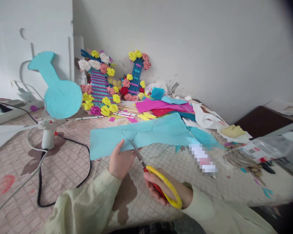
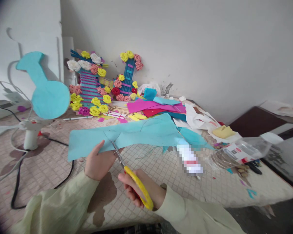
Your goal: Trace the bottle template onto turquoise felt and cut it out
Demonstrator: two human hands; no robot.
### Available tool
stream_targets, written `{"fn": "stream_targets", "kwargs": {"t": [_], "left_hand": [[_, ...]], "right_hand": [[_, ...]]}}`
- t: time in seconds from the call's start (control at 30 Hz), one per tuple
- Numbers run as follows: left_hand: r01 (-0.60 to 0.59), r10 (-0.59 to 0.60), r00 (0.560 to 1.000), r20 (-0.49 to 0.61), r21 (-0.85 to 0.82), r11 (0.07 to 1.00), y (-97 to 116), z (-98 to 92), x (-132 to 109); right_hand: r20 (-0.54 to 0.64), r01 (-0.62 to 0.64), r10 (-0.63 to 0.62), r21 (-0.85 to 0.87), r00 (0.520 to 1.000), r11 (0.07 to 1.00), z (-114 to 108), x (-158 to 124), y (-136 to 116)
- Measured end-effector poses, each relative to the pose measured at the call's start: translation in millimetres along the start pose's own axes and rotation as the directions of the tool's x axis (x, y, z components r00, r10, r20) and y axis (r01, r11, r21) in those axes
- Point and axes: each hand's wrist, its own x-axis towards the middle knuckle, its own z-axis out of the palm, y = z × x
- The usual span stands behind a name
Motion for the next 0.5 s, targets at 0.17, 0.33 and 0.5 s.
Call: {"fn": "stream_targets", "kwargs": {"t": [0.17, 0.33, 0.5], "left_hand": [[-0.007, 0.007, 1.0, 0.001, 0.008, 1.0, 0.5, -0.1, 1.3], [-0.01, 0.01, 1.0, -0.009, -0.003, 1.0, 0.7, 1.6, 1.0], [-0.037, 0.037, 0.999, -0.006, 0.001, 0.999, 1.0, 2.0, 0.9]], "right_hand": [[-0.005, -0.002, 0.002, 0.001, 1.0, 1.0, -1.2, -0.2, -0.7], [-0.024, -0.01, 0.009, -0.03, 1.0, 1.0, -2.2, -1.5, -3.5], [-0.03, 0.001, -0.003, -0.058, 1.0, 0.998, -3.1, -2.5, -6.8]]}}
